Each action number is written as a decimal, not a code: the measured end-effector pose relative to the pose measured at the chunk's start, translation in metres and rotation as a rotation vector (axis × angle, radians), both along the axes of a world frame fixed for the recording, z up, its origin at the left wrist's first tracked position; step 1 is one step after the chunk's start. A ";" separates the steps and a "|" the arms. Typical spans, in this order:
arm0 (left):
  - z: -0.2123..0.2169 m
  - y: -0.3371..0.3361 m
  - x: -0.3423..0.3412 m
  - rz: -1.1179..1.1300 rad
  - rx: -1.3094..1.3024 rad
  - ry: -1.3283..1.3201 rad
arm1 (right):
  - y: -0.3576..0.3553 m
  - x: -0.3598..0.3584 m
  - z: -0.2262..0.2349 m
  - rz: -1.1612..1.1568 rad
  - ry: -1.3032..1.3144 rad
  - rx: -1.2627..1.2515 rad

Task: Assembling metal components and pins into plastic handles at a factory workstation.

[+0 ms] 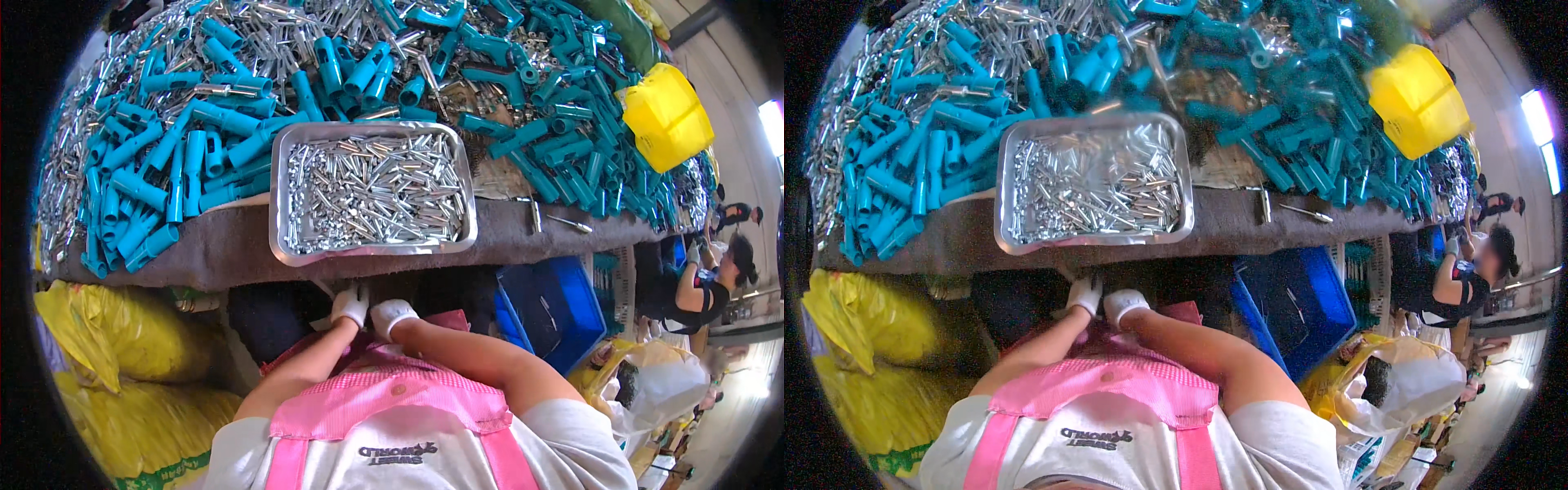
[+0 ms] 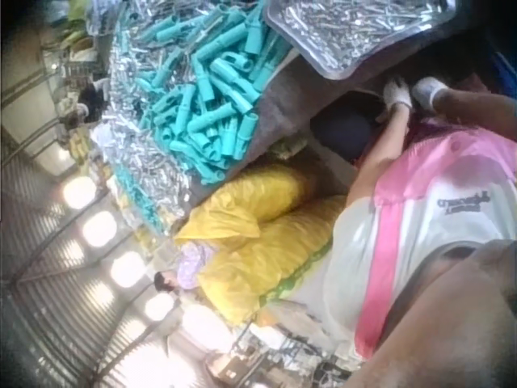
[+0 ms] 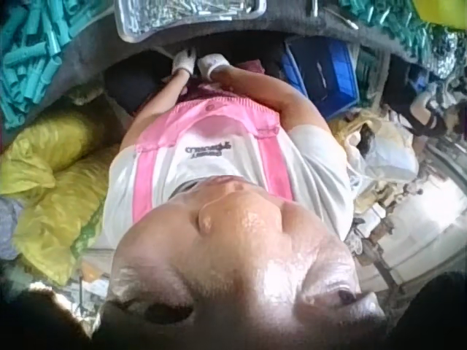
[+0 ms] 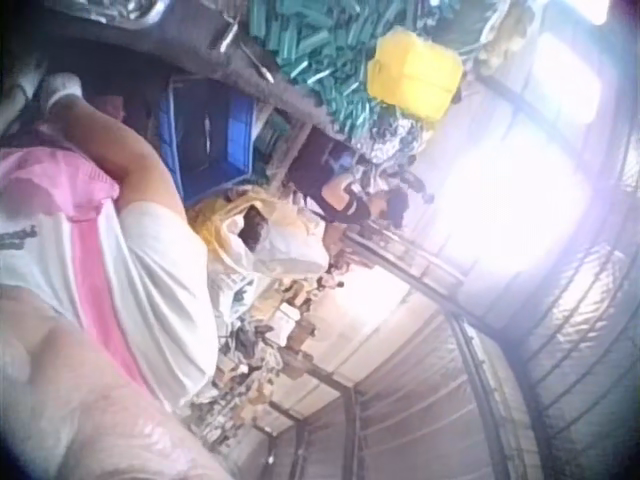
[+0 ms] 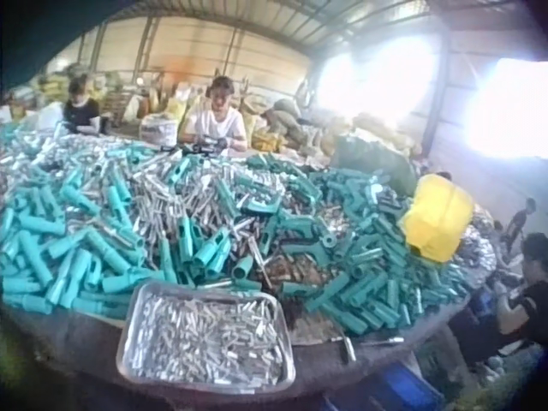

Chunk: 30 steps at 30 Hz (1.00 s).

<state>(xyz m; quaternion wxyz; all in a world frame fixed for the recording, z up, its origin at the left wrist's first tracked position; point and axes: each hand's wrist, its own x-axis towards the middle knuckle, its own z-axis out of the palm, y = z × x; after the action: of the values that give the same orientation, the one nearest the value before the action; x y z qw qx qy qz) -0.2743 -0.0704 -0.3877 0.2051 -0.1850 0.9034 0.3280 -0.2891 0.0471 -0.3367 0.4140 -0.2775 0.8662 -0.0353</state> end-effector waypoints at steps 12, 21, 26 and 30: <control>-0.035 -0.004 0.010 -0.026 -0.131 -0.007 | -0.006 0.018 -0.044 -0.143 0.066 -0.037; -0.045 -0.090 -0.030 -0.900 -0.462 0.415 | 0.081 0.030 0.160 -0.309 0.141 -0.302; -0.036 -0.054 -0.019 -1.526 -0.995 0.059 | 0.215 0.190 0.273 -1.068 0.372 -0.556; -0.109 -0.066 -0.034 -1.912 -0.966 0.088 | 0.239 0.374 0.335 -1.900 0.462 -0.444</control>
<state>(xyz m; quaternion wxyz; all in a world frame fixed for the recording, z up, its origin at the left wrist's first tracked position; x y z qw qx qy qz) -0.3085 -0.1365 -0.4967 0.2491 0.5495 0.7143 -0.3545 0.0851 0.2862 -0.0012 -0.0253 0.4585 0.7615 -0.4574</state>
